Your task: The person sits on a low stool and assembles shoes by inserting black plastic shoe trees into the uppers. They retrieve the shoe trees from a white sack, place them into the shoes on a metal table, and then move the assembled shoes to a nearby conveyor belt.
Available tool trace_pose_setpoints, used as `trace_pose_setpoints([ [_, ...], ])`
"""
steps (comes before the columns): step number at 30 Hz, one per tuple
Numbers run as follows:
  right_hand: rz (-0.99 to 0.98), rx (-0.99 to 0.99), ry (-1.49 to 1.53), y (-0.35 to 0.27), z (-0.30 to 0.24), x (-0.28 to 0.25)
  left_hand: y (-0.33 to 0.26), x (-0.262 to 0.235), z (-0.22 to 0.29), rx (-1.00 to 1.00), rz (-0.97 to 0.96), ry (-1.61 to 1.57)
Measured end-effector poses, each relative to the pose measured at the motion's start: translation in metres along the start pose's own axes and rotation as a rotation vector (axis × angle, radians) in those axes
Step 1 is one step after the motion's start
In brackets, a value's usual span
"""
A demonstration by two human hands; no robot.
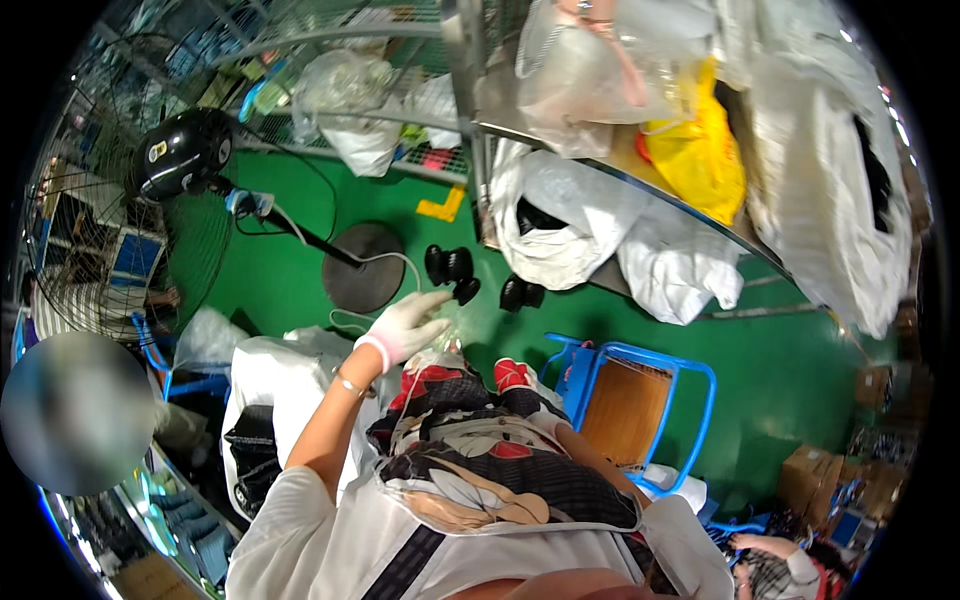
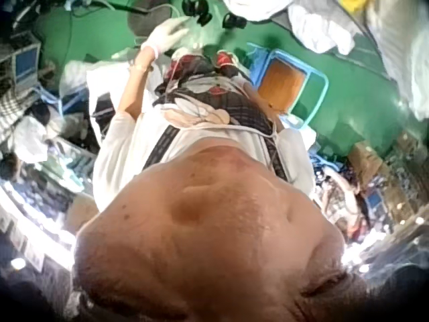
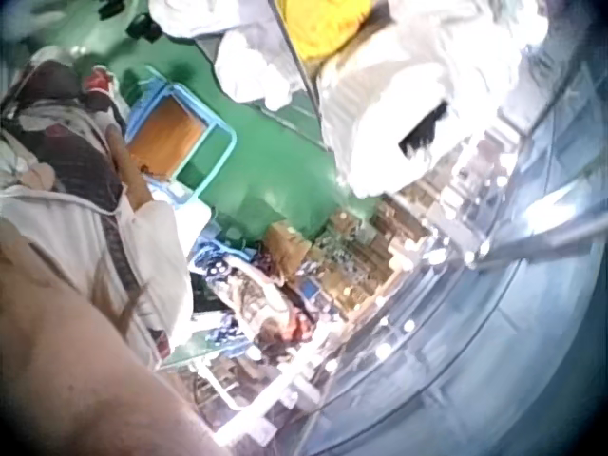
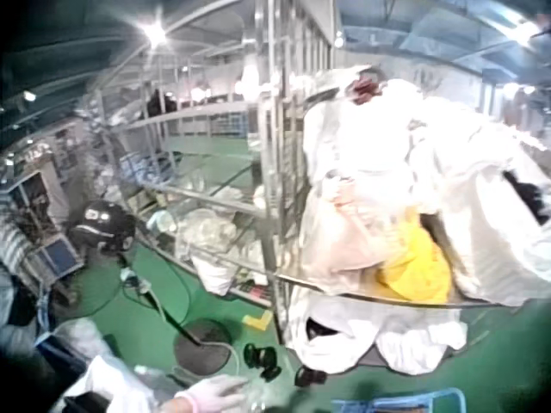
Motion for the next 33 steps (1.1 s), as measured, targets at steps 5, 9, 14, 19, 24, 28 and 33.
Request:
trace_pose_setpoints([
  [5,-0.025,0.036,-0.044,0.032,-0.014,-0.025,0.066,-0.01,-0.024,0.02,-0.079,0.02],
  [9,-0.013,0.061,-0.049,0.05,-0.023,-0.037,0.133,-0.022,-0.052,0.066,-0.041,0.137],
  [14,0.009,0.04,-0.167,0.094,-0.017,-0.06,0.216,-0.047,-0.088,0.019,0.239,0.105],
  [19,0.348,-0.363,-0.745,0.129,-0.055,-0.142,0.26,-0.039,-0.122,0.234,0.571,-0.159],
  [24,1.172,-0.082,-0.397,0.114,-0.093,-0.389,0.277,-0.045,-0.162,0.278,0.721,-0.304],
  [28,1.512,-0.037,-0.452,0.128,-0.095,-0.494,0.328,-0.012,-0.159,0.341,0.329,-0.357],
  [33,1.809,-0.068,-0.513,0.128,-0.118,-0.529,0.328,-0.024,-0.175,0.471,0.446,-0.473],
])
Point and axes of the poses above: each hand's wrist, its own y-axis towards the middle knuckle, its own x-axis out of the palm, z = x × y, the point moved 10 cm from there along y, towards the middle knuckle, and after that the axes turned 8 degrees about -y, right-handed, at the moved point
